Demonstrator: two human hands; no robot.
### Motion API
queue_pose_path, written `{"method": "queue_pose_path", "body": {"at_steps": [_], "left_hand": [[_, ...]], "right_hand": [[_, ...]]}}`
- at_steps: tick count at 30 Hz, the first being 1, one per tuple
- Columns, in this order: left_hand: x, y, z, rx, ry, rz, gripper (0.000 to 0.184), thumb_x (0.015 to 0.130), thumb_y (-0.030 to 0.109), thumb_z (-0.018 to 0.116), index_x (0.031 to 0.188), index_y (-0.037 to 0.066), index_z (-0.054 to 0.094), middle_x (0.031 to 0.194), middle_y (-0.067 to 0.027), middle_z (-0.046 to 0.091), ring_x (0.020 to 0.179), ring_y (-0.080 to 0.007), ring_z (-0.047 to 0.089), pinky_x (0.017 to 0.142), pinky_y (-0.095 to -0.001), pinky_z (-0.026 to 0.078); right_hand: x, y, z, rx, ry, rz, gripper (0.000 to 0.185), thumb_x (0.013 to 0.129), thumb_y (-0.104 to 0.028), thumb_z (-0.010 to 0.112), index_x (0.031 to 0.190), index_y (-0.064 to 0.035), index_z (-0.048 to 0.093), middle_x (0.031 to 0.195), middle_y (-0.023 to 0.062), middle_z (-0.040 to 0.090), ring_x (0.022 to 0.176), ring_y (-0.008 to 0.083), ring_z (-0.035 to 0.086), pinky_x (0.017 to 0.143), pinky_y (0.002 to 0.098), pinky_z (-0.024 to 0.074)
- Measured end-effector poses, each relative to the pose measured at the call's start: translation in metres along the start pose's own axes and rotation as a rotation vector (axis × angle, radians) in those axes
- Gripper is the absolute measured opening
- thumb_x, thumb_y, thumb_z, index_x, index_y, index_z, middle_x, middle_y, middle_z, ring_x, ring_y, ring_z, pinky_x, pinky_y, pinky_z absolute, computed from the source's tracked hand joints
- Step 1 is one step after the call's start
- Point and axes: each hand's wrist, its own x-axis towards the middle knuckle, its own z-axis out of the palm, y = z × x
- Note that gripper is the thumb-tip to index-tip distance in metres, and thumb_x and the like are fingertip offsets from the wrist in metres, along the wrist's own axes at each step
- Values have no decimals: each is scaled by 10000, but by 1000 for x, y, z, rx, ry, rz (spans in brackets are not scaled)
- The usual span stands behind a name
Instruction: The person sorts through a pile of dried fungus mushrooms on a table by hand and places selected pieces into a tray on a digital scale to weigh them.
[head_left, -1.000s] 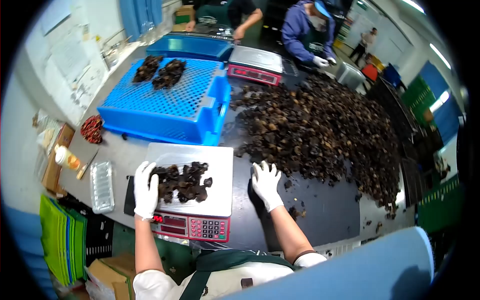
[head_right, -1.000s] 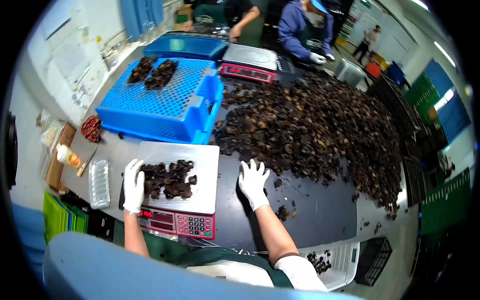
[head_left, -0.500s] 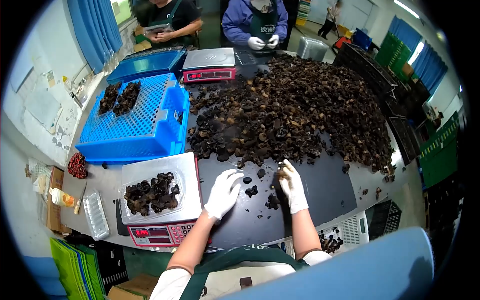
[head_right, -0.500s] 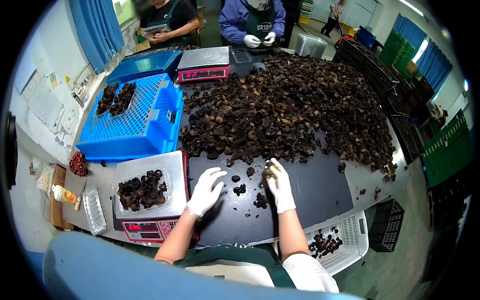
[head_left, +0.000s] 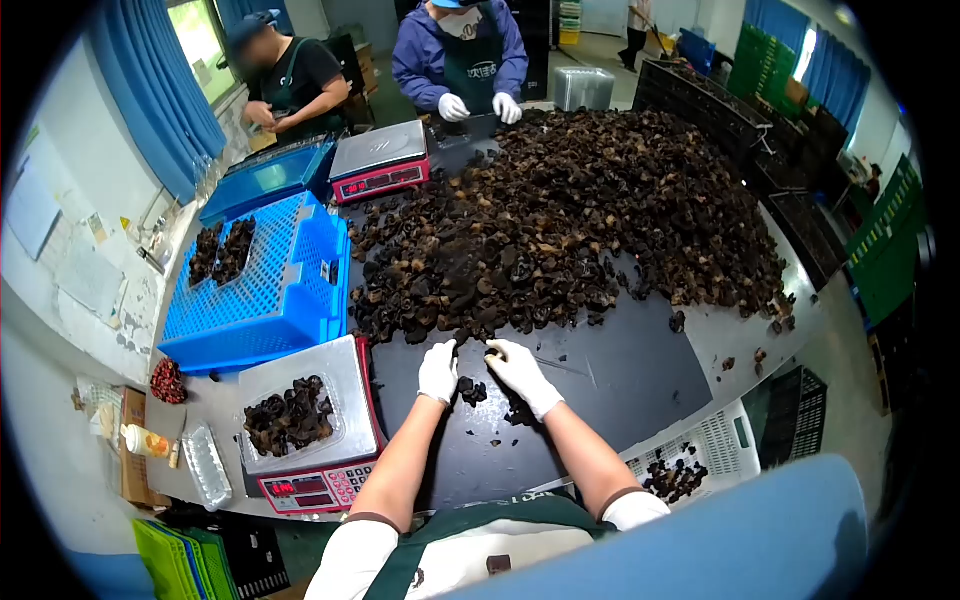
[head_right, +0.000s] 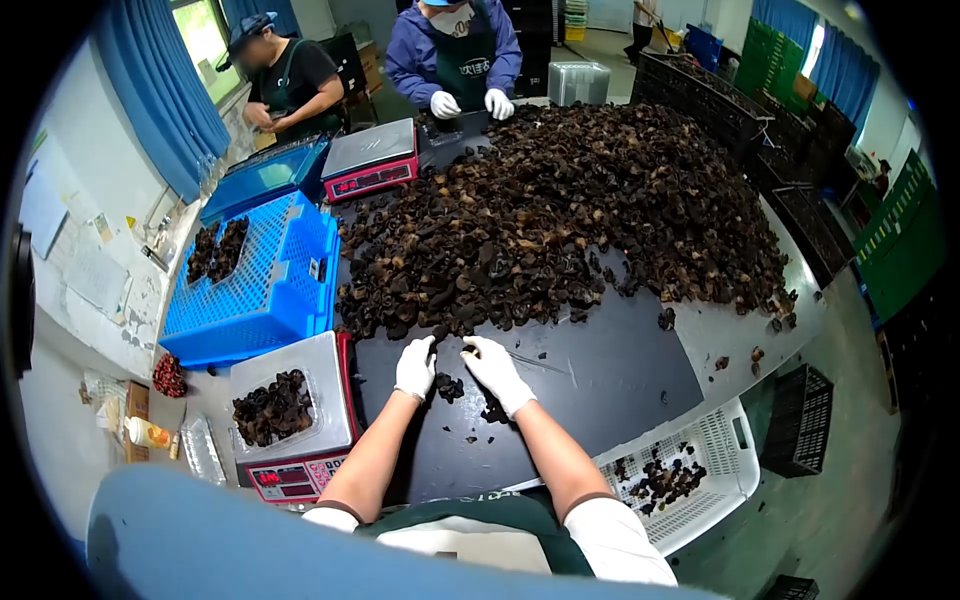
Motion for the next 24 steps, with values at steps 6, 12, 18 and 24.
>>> {"method": "queue_pose_path", "body": {"at_steps": [6,12,18,24], "left_hand": [[-17,9,-16,-254,43,72,228,886,109,562,1097,54,627,988,-178,600,985,-359,548,871,-418,466],[-77,42,2,-117,-5,369,268,796,90,573,1058,33,592,1013,-198,558,945,-380,536,819,-445,474],[-95,60,-67,-524,64,90,252,831,6,540,1068,64,603,996,-153,557,982,-330,545,884,-401,462],[-126,9,-211,-490,428,-55,304,811,-9,549,1096,82,606,984,-140,562,940,-330,559,870,-410,465]], "right_hand": [[11,4,15,-199,-62,21,140,876,-186,608,899,-48,595,952,189,560,910,401,593,802,462,490],[12,22,8,-85,17,-167,97,798,-83,596,873,-22,607,842,184,627,805,371,607,741,417,504],[11,44,-2,356,32,185,85,870,-50,581,948,-70,610,699,0,560,563,99,510,513,252,437],[23,11,12,461,-21,198,181,904,-58,580,1072,-70,647,693,-43,550,509,37,430,455,204,362]]}}
